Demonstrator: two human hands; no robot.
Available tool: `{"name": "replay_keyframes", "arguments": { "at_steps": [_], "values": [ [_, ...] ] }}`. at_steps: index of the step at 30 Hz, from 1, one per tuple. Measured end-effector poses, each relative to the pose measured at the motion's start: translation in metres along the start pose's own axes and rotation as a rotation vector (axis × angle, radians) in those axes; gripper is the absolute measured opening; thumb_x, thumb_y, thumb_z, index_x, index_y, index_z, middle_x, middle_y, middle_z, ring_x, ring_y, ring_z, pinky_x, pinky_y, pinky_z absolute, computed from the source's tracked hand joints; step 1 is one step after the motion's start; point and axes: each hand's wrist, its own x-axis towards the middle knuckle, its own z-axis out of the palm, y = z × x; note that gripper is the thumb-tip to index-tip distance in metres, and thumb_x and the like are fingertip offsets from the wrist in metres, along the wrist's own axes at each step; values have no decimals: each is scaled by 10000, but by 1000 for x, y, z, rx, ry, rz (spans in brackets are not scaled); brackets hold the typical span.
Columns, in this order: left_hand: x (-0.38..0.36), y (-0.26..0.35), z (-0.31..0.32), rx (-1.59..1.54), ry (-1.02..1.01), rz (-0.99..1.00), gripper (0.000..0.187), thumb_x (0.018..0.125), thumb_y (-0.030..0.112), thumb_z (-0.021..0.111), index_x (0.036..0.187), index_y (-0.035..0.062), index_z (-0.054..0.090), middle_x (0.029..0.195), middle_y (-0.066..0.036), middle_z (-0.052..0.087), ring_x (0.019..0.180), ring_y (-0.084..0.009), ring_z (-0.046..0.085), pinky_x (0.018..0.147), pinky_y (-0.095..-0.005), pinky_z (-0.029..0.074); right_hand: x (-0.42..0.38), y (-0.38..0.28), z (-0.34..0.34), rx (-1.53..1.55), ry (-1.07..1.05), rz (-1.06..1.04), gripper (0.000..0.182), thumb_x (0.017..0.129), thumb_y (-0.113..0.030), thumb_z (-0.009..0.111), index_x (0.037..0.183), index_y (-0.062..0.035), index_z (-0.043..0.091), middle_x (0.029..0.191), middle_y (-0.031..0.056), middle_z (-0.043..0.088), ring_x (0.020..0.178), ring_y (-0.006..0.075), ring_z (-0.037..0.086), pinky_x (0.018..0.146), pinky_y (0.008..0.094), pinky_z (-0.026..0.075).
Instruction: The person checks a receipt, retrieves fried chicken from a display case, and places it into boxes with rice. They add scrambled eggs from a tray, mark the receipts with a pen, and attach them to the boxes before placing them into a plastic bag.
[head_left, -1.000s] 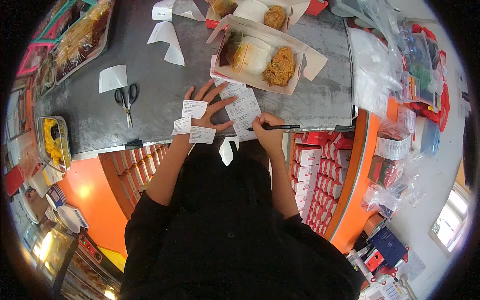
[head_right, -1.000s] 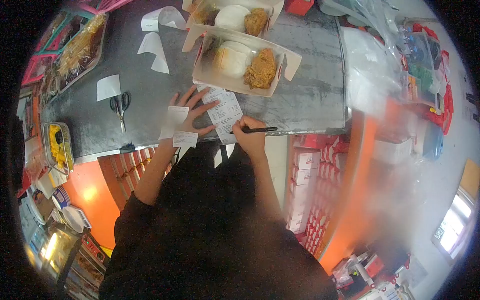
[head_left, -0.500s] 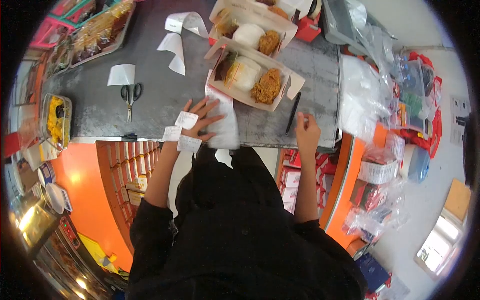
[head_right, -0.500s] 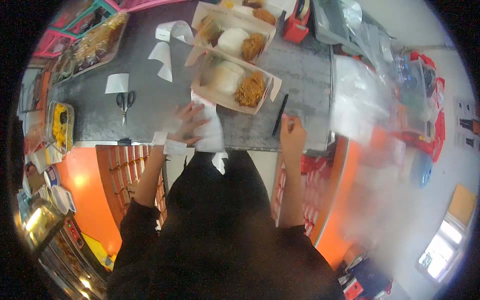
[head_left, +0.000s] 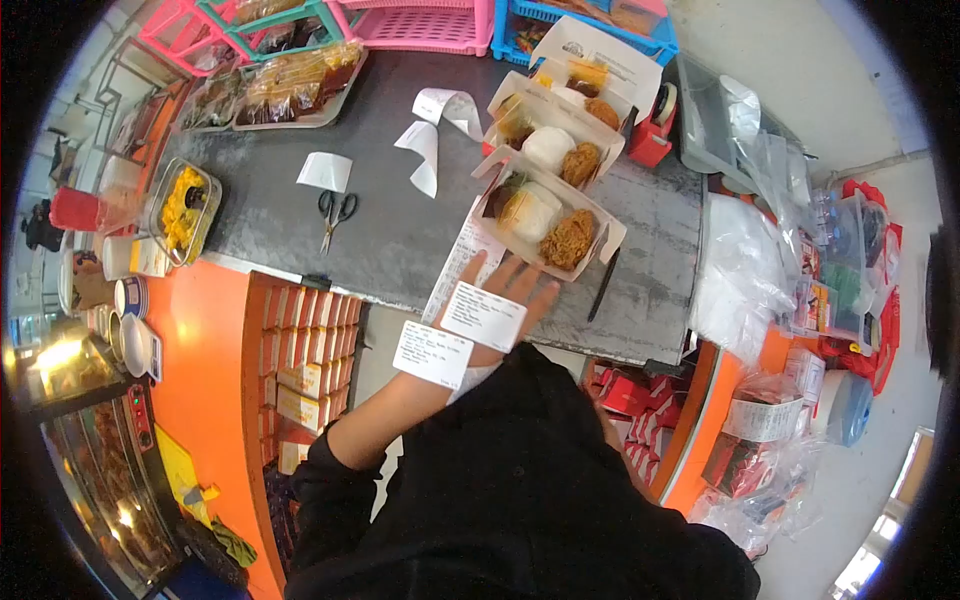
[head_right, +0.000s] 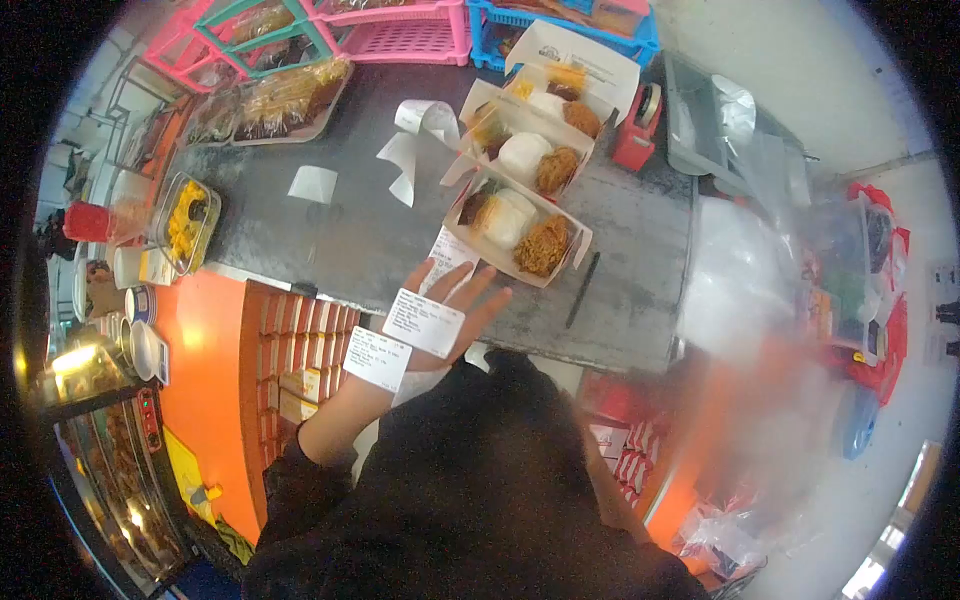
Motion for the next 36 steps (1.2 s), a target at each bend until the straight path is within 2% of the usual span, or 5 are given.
{"name": "replay_keyframes", "arguments": {
  "at_steps": [8,16,19,25,36],
  "values": [
    [38,6,-43,-18,63,356,506,830,219,474,1310,106,358,1278,-128,440,1175,-271,439,1013,-475,314,2,121,-32,-214,460,20,463,885,-285,459,1277,-41,425,1224,125,489,1157,227,446,979,330,327],
    [56,2,-56,-49,3,519,565,812,217,478,1337,97,309,1325,-137,381,1232,-300,376,1054,-489,257,0,162,-45,-199,361,-137,496,884,-303,439,1302,-39,400,1224,115,490,1163,219,438,969,325,337],
    [54,-2,-49,-149,-13,494,564,798,214,495,1320,82,331,1309,-138,396,1212,-308,392,1048,-491,268,-8,88,-59,402,62,551,496,880,-281,436,1311,-40,394,1238,101,481,1140,200,446,938,313,364],
    [44,-5,-45,-88,-43,469,518,780,184,522,1258,26,404,1277,-155,422,1205,-330,393,1030,-497,290,-5,-218,115,-596,323,-212,260,845,-154,524,1045,-14,613,1102,104,527,1025,166,505,833,288,399],
    [31,-11,-47,140,-55,171,500,799,296,500,1265,132,422,1348,-66,369,1255,-235,343,1026,-542,232,33,-268,204,-627,116,-554,164,808,-144,600,931,-35,613,1190,109,475,1037,172,499,754,268,425]
  ]
}}
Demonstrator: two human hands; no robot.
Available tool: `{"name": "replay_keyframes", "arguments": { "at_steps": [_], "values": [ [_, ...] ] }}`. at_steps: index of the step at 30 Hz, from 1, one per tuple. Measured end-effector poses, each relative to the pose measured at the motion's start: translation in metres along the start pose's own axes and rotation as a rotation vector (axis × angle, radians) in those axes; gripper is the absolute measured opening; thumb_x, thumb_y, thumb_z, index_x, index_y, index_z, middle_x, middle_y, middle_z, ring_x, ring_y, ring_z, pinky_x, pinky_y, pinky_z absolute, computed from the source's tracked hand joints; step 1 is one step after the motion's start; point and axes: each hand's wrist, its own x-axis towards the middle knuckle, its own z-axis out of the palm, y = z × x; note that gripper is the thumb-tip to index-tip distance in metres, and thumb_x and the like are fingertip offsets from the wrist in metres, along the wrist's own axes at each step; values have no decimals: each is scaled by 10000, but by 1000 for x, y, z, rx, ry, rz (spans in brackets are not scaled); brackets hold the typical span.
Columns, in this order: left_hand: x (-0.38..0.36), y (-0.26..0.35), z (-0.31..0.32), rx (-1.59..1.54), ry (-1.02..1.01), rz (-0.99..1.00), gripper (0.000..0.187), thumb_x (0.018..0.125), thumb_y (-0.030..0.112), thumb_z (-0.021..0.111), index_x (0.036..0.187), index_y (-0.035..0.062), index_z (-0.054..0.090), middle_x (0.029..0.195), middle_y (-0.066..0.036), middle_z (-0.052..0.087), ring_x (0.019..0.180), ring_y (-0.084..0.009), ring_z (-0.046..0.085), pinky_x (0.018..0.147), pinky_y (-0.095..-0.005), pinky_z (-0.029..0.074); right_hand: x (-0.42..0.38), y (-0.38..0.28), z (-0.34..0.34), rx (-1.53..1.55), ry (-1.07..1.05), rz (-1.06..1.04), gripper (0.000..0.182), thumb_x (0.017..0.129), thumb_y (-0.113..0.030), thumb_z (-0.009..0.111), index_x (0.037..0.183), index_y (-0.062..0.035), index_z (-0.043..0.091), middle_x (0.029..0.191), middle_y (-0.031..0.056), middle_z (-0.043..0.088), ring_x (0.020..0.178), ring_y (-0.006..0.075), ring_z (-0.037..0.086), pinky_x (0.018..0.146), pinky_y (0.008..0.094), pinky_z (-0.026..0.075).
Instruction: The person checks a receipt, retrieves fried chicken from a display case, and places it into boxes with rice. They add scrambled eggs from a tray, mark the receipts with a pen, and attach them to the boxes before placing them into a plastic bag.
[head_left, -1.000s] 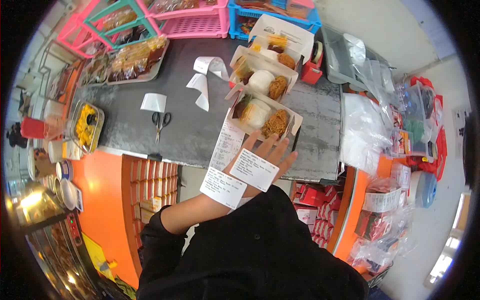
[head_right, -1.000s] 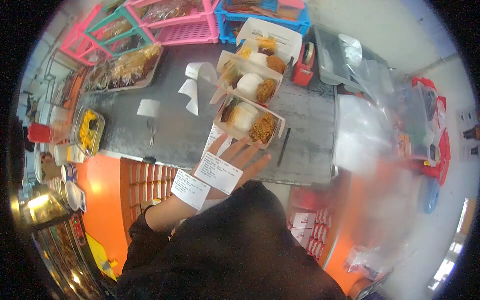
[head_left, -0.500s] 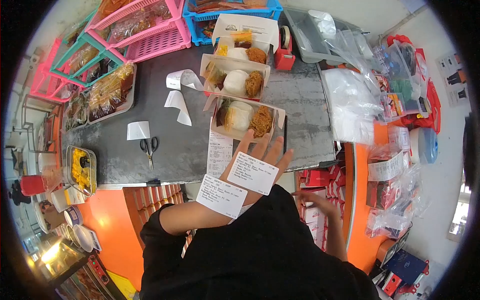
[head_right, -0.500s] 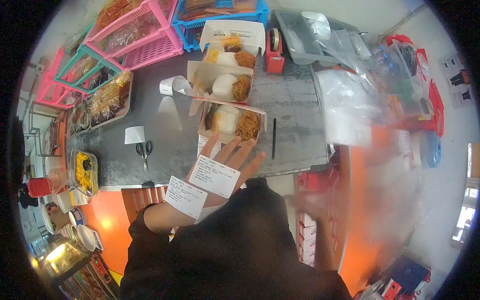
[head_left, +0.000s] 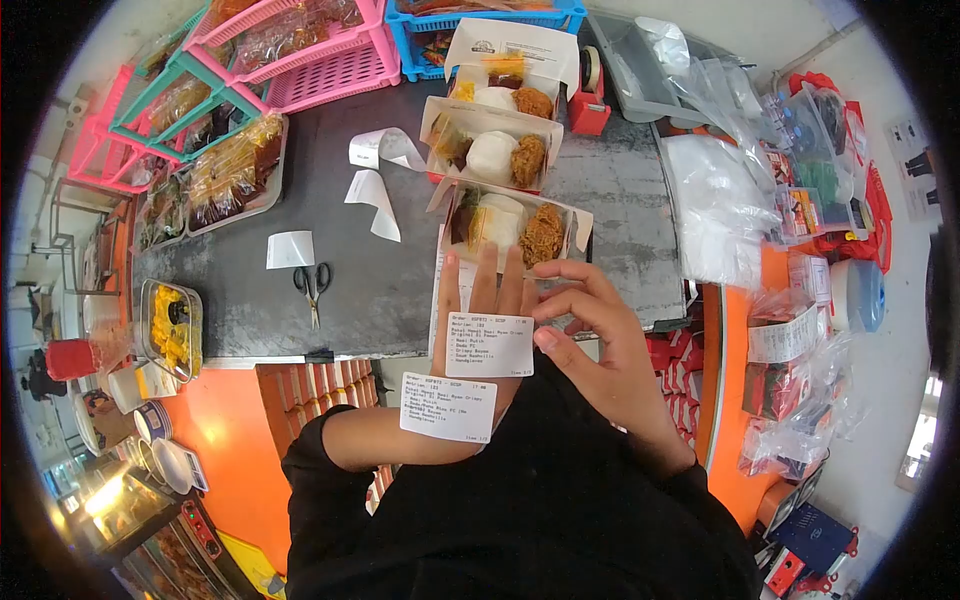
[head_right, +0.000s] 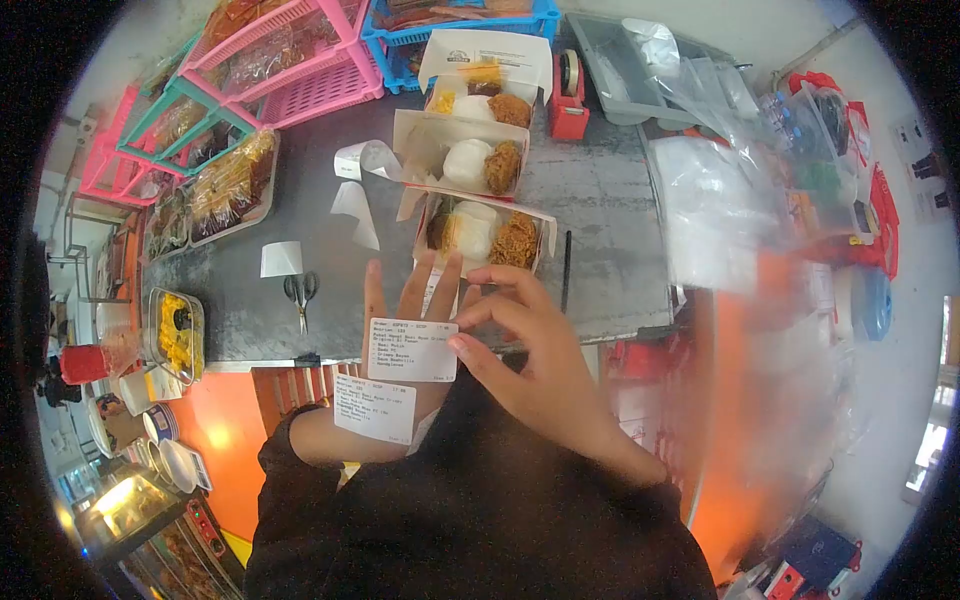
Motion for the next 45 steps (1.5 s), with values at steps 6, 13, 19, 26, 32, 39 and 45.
{"name": "replay_keyframes", "arguments": {
  "at_steps": [6,13,19,26,32,39,45],
  "values": [
    [0,10,-6,119,-17,-134,491,809,357,488,1268,190,432,1387,-17,341,1283,-183,316,1024,-566,200,-6,12,6,159,33,-14,111,752,-97,660,803,-16,605,1163,100,483,1027,176,481,868,297,373],
    [10,9,-6,216,-6,-175,492,822,437,452,1279,254,433,1436,50,287,1331,-111,243,1024,-592,159,2,14,8,86,33,-54,124,710,-82,701,725,-7,604,1106,95,477,1040,179,456,919,313,313],
    [13,8,-20,188,-22,-167,465,859,414,390,1295,253,419,1429,54,298,1339,-115,216,1020,-585,157,-1,9,9,266,59,-4,184,814,-160,607,733,5,608,1111,110,476,1073,190,430,940,325,289],
    [10,7,-21,64,25,-156,467,823,369,452,1258,200,449,1424,19,313,1331,-142,245,1016,-563,195,-1,10,1,255,-2,-80,279,888,-227,501,790,12,606,1169,119,461,1084,214,425,940,337,305],
    [-3,11,-1,-15,-15,-147,449,795,287,493,1216,132,480,1401,-85,329,1320,-218,268,1041,-563,190,-7,24,14,69,11,-92,162,823,-155,593,810,2,553,1108,131,496,1061,213,464,922,327,331],
    [-49,38,52,-104,-284,-144,378,829,301,479,1180,158,483,1323,-87,417,1245,-235,375,1051,-545,199,-21,62,34,154,-118,132,173,807,-150,626,803,-15,518,1093,123,511,1028,186,489,886,307,363],
    [-50,40,50,-50,-218,-55,344,868,287,455,1173,133,490,1263,-100,469,1212,-242,410,1052,-522,237,-24,72,37,248,-66,200,171,817,-173,621,812,-16,553,1094,101,514,1028,186,486,873,338,374]
  ]
}}
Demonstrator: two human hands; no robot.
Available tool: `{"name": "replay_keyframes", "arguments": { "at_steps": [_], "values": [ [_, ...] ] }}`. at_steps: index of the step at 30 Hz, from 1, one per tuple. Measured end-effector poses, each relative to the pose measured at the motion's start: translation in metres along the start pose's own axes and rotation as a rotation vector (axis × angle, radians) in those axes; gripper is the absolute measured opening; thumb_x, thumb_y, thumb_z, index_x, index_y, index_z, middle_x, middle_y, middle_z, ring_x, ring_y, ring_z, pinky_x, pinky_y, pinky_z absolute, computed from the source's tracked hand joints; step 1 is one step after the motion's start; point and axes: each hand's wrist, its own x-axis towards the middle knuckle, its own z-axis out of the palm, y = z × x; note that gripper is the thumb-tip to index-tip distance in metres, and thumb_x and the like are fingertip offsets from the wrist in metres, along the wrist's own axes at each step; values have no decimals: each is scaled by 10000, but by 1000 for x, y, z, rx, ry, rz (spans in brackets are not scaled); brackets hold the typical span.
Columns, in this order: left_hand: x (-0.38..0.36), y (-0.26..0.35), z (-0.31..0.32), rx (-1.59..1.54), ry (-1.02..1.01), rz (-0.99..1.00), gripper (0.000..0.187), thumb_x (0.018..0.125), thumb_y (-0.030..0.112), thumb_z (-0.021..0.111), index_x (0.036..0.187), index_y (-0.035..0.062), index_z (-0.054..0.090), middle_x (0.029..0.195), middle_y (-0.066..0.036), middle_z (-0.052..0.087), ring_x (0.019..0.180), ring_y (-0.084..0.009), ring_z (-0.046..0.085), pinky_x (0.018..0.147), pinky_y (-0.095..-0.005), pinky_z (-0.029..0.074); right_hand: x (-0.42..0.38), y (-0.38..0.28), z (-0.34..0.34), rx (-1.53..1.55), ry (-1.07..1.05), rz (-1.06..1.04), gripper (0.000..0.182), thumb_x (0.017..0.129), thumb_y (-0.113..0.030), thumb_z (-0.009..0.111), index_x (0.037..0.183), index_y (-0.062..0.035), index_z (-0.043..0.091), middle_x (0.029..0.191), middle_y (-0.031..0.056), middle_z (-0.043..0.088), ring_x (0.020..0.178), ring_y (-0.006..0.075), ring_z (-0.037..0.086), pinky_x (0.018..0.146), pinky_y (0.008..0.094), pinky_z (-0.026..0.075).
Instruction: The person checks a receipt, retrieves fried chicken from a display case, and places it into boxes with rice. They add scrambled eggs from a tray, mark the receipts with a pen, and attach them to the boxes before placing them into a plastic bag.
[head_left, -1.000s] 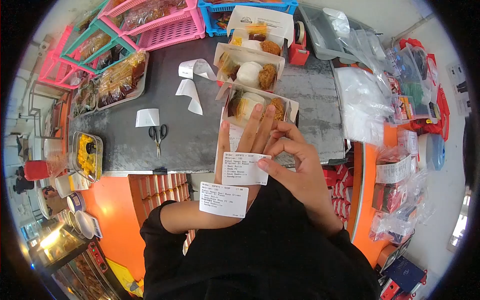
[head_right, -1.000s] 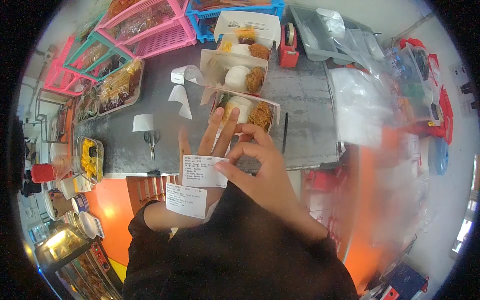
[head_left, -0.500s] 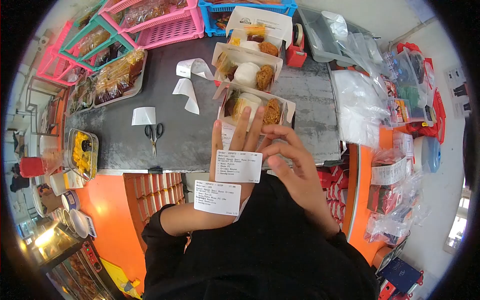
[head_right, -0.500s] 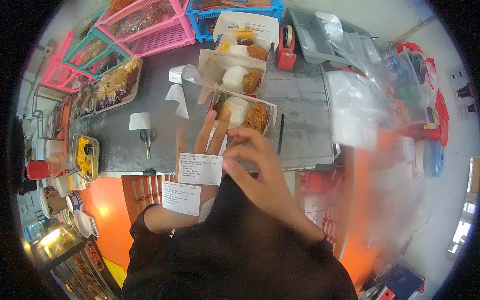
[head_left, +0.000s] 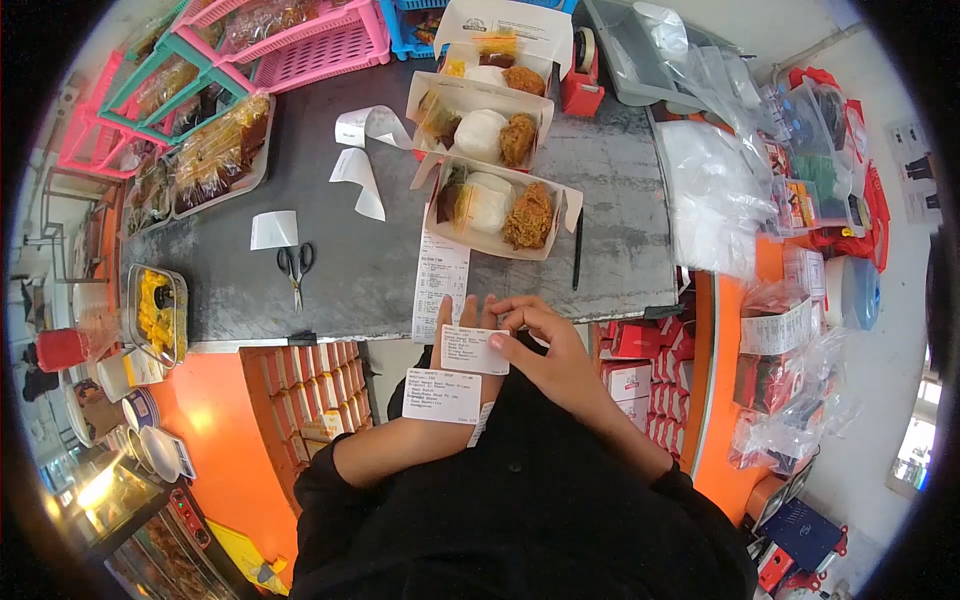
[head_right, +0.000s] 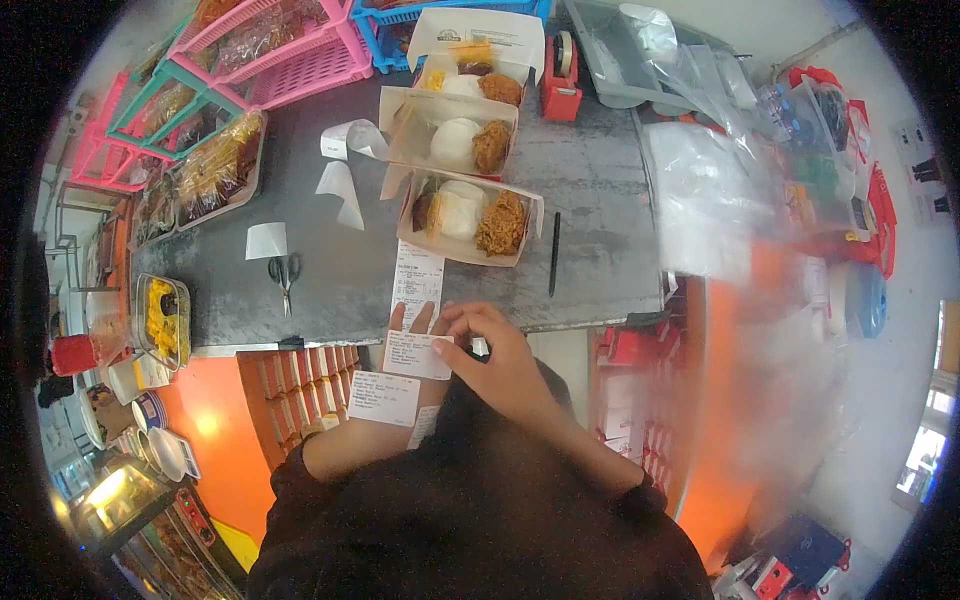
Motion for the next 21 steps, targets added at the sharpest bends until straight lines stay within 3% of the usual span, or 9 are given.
{"name": "replay_keyframes", "arguments": {
  "at_steps": [7,9,13,15,21],
  "values": [
    [3,-3,3,-34,-12,-30,363,853,294,477,1158,99,497,1261,-103,470,1207,-250,414,1044,-529,248,3,5,4,-68,19,59,184,812,-196,635,806,-20,583,1149,84,485,1045,158,468,854,308,376],
    [6,-6,4,-90,-2,-32,368,839,266,479,1153,76,498,1286,-104,451,1233,-255,385,1051,-534,227,3,8,5,77,52,93,191,783,-189,661,779,-13,589,1138,107,494,1058,204,484,871,310,367],
    [14,-17,-24,-25,-102,56,393,828,245,465,1177,63,485,1322,-107,418,1282,-259,322,1063,-539,199,3,-8,3,182,59,196,173,788,-183,659,785,-22,597,1155,86,480,1060,175,469,868,304,366],
    [21,-16,-22,-25,-48,-1,433,814,250,457,1200,53,471,1346,-110,393,1317,-238,269,1071,-535,185,2,-14,2,227,85,95,149,797,-170,651,784,-30,602,1166,71,470,1055,147,462,864,294,365],
    [29,-14,-34,14,139,-38,431,804,257,466,1192,71,486,1343,-102,399,1311,-205,283,1069,-530,199,1,-24,-3,134,126,-66,139,795,-150,642,759,-29,583,1172,82,464,1077,167,458,907,309,336]
  ]
}}
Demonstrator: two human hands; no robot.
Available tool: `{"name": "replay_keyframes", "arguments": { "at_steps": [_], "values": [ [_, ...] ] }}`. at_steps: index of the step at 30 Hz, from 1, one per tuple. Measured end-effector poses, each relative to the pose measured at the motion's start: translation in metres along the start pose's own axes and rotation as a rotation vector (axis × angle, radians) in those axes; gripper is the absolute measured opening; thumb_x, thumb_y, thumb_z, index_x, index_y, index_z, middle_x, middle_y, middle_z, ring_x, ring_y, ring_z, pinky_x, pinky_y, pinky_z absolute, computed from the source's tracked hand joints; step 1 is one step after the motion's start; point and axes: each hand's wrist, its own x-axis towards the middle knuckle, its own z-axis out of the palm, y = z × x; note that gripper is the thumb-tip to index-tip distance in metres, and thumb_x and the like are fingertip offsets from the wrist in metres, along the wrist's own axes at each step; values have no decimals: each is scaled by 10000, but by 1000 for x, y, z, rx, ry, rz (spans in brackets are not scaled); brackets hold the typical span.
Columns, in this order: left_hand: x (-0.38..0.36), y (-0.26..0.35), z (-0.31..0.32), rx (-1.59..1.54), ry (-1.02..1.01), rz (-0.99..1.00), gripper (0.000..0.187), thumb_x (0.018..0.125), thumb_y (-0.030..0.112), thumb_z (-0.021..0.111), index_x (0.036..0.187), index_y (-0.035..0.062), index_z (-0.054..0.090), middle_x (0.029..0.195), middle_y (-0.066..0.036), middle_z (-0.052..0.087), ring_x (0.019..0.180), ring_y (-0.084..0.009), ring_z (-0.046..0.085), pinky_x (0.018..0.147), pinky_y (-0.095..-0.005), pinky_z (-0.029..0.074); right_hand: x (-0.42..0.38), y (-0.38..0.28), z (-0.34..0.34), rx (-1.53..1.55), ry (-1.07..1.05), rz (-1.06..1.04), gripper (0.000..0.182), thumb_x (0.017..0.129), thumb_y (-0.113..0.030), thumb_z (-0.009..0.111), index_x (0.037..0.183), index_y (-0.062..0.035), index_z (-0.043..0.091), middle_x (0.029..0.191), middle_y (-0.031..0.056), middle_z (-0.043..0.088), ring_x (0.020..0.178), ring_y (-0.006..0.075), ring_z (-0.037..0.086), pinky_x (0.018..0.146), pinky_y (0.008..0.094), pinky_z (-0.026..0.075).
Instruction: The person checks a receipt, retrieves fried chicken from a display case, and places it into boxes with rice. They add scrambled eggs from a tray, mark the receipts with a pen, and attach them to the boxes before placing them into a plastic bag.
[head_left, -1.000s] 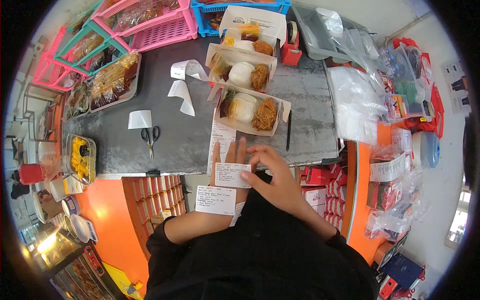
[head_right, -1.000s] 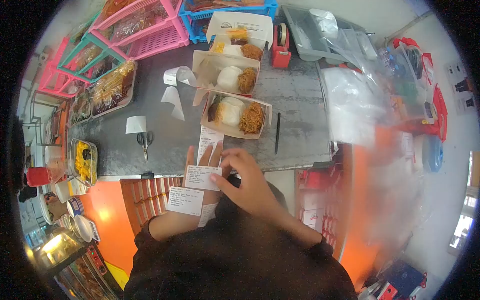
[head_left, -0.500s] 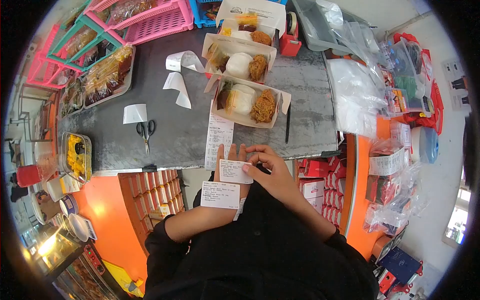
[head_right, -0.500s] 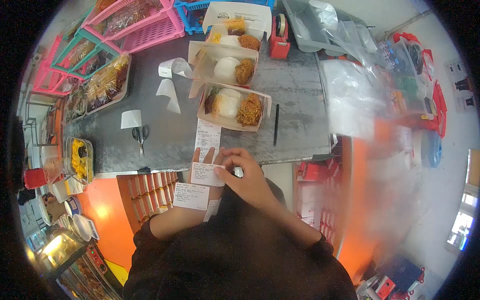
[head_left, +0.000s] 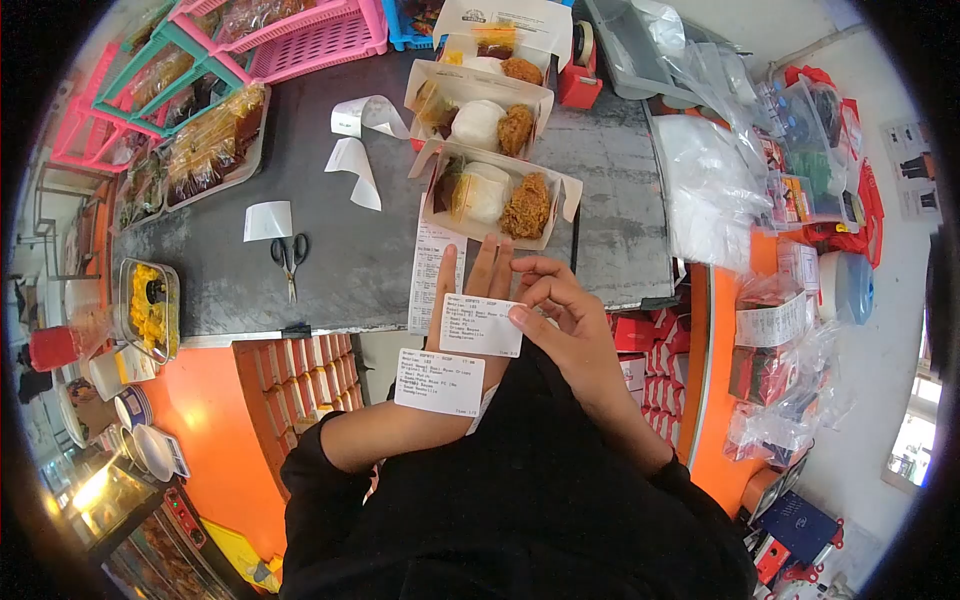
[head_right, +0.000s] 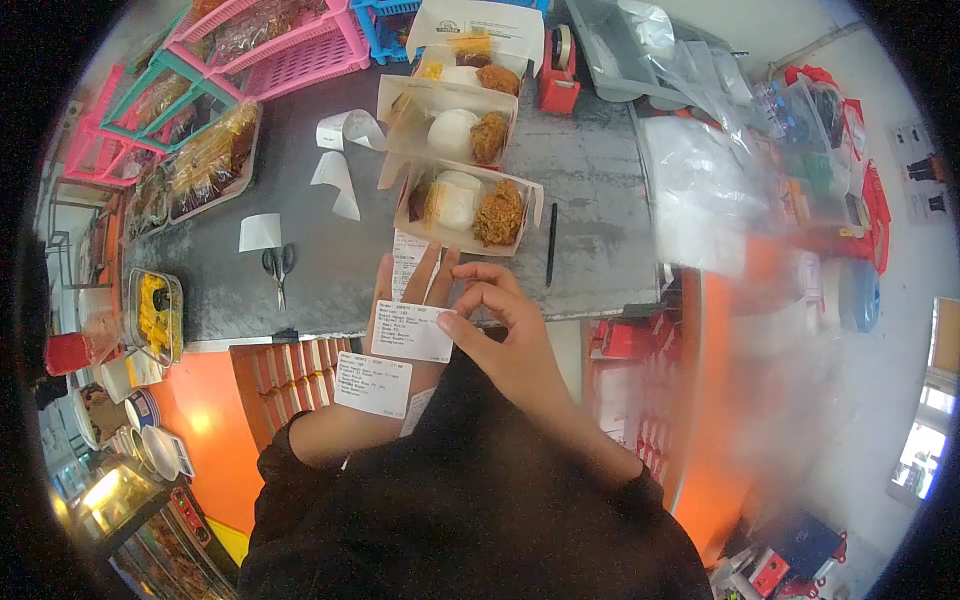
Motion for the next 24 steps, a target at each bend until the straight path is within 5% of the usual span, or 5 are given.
{"name": "replay_keyframes", "arguments": {
  "at_steps": [4,10,13,19,24],
  "values": [
    [5,-1,-9,-115,45,-3,375,787,230,514,1133,85,529,1318,-101,429,1272,-212,344,1050,-536,235,-1,-1,-4,-92,-26,-84,114,806,-143,622,839,-45,575,1172,93,459,1106,178,442,933,315,314],
    [8,0,-12,-211,248,-34,350,748,203,587,1088,125,559,1217,-107,494,1153,-270,442,1001,-589,269,-11,-7,1,225,138,-75,351,874,-143,492,1191,-30,391,1214,87,426,1148,203,407,950,325,314],
    [10,3,-21,-323,207,-31,462,759,115,540,1204,5,475,1230,-212,452,1185,-367,409,1026,-570,248,-23,-7,10,394,239,49,358,885,-201,476,1187,-31,387,1205,93,431,1127,188,418,930,328,321],
    [9,3,-29,-246,135,-21,480,771,137,483,1212,-50,450,1219,-255,436,1197,-403,381,1043,-552,241,-32,5,12,497,120,247,351,883,-227,461,1173,-44,386,1193,76,434,1089,169,429,889,321,336],
    [9,-1,-42,-198,21,-14,469,773,134,469,1191,-77,444,1206,-266,431,1184,-408,377,1030,-534,244,-40,12,14,195,253,-259,346,783,-94,562,1106,-36,454,1020,75,480,916,141,461,776,269,361]
  ]
}}
